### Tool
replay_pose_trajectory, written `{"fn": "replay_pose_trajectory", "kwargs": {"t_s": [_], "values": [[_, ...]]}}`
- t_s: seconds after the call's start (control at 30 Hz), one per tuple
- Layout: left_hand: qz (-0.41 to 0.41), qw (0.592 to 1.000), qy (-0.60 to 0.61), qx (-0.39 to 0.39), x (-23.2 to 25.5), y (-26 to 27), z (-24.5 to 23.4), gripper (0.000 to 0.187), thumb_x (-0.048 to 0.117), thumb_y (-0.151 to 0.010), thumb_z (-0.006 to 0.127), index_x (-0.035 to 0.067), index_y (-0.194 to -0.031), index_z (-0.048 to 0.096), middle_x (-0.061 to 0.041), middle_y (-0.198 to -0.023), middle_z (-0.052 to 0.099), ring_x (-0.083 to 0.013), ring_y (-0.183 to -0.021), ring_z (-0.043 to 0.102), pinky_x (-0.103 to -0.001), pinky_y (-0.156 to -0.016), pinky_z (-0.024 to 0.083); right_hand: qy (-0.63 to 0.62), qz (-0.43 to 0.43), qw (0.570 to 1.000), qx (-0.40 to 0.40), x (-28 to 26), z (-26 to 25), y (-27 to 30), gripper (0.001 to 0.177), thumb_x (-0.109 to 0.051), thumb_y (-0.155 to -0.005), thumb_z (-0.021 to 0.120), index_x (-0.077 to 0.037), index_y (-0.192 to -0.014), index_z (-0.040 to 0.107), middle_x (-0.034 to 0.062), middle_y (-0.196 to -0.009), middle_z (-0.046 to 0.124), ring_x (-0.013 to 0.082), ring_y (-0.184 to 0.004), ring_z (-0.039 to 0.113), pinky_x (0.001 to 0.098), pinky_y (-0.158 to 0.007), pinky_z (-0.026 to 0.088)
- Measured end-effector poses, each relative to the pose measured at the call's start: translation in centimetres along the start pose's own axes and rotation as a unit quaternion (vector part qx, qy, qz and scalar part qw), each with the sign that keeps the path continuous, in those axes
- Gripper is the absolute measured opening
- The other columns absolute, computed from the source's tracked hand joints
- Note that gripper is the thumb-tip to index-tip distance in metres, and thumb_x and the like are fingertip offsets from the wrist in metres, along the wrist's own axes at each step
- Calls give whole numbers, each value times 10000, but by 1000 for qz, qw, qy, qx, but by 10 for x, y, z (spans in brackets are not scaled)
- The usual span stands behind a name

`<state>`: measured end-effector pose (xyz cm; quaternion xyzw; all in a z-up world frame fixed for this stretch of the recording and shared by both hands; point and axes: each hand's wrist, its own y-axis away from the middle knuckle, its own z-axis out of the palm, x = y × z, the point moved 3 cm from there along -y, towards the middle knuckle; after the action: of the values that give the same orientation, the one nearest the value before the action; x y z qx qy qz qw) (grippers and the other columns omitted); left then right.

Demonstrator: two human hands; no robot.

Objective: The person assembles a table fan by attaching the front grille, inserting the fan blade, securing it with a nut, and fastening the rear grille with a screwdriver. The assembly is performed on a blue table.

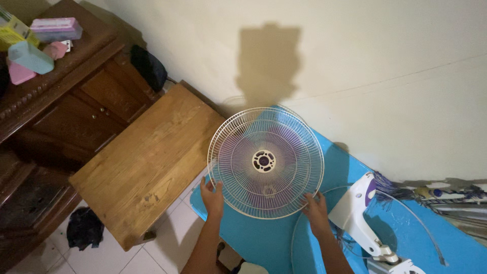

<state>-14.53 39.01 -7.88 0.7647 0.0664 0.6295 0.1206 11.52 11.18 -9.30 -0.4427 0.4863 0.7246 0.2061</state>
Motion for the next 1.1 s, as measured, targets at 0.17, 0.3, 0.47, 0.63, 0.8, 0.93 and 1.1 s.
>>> {"fn": "replay_pose_trajectory", "kwargs": {"t_s": [0.17,0.3,0.47,0.63,0.8,0.93,1.1], "values": [[-5,1000,-11,5,-9,-3,3,563,19,-886,687,11,-1424,524,-171,-1271,660,-263,-1131,664,-379,-938,544,-78,15,997,-8,13,8,-11,600,-214,-996,558,-82,-1529,317,172,-1265,609,290,-1107,643,465,-916,542],[1,999,-44,7,-1,0,4,473,-60,-907,606,41,-1369,589,-113,-1227,669,-224,-1095,667,-344,-926,532,-129,45,990,-43,22,14,-17,526,-177,-1032,546,-4,-1506,398,181,-1240,623,311,-1099,647,485,-917,561],[17,999,-30,10,7,3,0,468,-71,-907,590,62,-1355,600,-89,-1262,659,-225,-1091,676,-349,-902,550,-107,52,993,-27,20,18,-11,490,-35,-986,477,-54,-1467,384,225,-1333,613,350,-1170,643,520,-979,557],[24,999,-43,6,13,15,-12,446,-73,-911,571,69,-1334,571,-86,-1298,623,-218,-1129,656,-355,-880,553,-94,63,993,-27,10,19,6,488,-2,-976,480,-65,-1449,377,237,-1382,593,352,-1210,629,507,-997,550],[53,998,-17,34,12,18,-23,360,-39,-911,575,19,-1266,557,-128,-1241,642,-257,-1061,688,-355,-914,557,-106,38,993,-38,-12,20,30,552,34,-923,493,-81,-1450,378,247,-1375,597,353,-1198,639,499,-979,557],[96,995,-12,31,31,29,-30,440,18,-880,624,-15,-1297,486,-171,-1230,613,-290,-1103,620,-421,-954,496,-104,24,994,-34,-38,20,58,545,24,-930,513,-76,-1450,384,233,-1380,598,338,-1211,634,480,-984,556],[310,927,-192,92,106,59,-34,556,20,-847,700,-73,-1336,453,-302,-1269,528,-447,-1198,513,-553,-1045,391,-104,-2,994,-37,-63,0,90,579,47,-897,499,-74,-1455,404,227,-1370,608,336,-1215,635,473,-979,571]]}}
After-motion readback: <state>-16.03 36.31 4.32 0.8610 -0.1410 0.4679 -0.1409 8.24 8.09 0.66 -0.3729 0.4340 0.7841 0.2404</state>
